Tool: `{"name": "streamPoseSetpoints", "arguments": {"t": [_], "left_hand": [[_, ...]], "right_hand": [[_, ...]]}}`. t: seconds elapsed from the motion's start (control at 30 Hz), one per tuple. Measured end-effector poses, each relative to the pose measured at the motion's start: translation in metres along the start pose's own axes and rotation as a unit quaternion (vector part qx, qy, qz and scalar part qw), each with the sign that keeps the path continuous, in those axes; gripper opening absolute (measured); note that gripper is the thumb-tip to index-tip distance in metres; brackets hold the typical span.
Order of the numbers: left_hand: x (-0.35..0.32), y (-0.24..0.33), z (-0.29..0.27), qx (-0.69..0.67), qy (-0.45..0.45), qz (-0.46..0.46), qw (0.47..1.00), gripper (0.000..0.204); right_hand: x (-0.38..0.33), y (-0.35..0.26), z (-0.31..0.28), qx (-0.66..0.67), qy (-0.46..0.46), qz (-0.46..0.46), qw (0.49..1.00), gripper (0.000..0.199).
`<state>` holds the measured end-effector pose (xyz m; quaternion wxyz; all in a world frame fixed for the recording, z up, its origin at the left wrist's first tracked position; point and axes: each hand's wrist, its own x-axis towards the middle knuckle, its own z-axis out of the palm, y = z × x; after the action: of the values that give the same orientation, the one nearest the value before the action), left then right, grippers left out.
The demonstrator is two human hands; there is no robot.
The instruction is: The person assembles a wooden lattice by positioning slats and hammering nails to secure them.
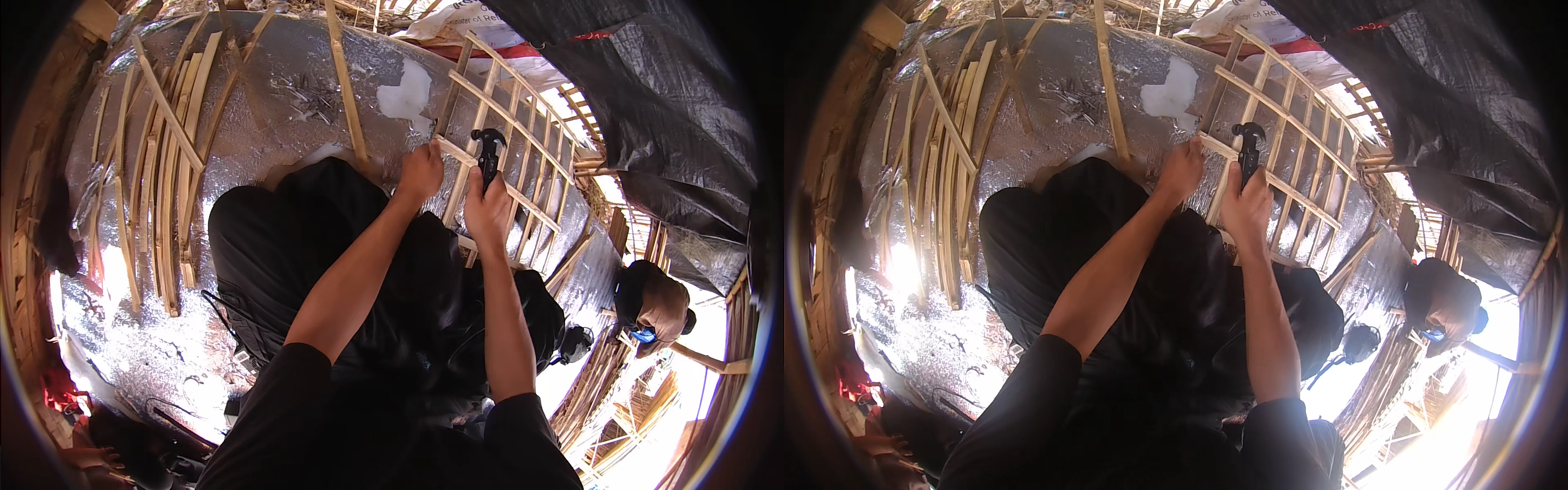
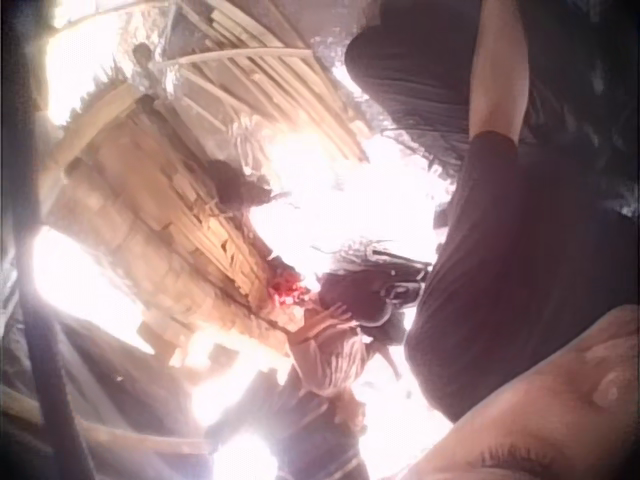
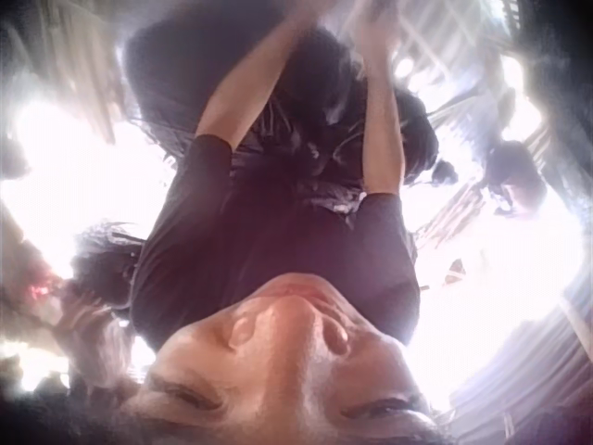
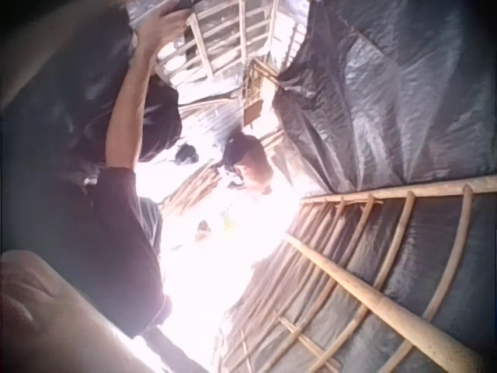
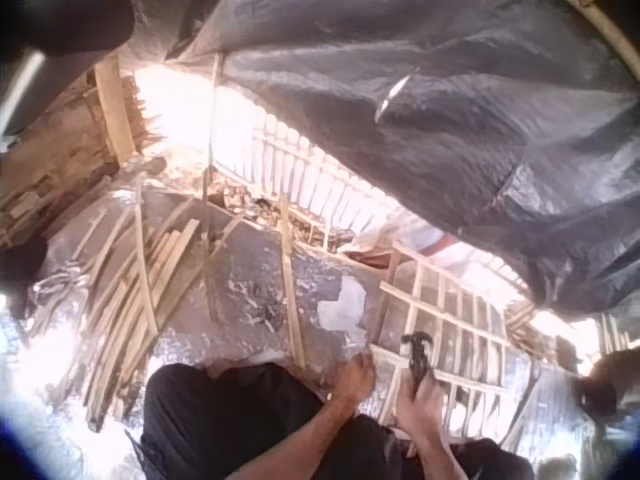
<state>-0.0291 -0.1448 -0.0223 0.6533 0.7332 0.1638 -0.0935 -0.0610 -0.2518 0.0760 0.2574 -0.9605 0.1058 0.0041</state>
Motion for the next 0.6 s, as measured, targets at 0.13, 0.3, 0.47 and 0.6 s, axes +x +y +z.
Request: {"name": "streamPoseSetpoints", "arguments": {"t": [0.13,0.3,0.47,0.6], "left_hand": [[0.010,-0.015,-0.002,0.105,0.007,0.085,0.991,0.046],[0.006,0.029,-0.008,0.097,-0.029,-0.086,0.991,0.067],[0.007,0.020,-0.005,0.100,0.042,-0.030,0.994,0.066],[0.009,0.019,-0.006,0.088,0.031,-0.043,0.995,0.066]], "right_hand": [[0.015,0.054,0.024,-0.036,-0.085,-0.074,0.993,0.046],[0.015,0.045,-0.044,-0.063,-0.078,0.027,0.995,0.048],[0.009,0.048,-0.042,-0.134,-0.076,-0.012,0.988,0.044],[0.003,0.010,-0.049,-0.092,-0.024,-0.060,0.994,0.041]]}}
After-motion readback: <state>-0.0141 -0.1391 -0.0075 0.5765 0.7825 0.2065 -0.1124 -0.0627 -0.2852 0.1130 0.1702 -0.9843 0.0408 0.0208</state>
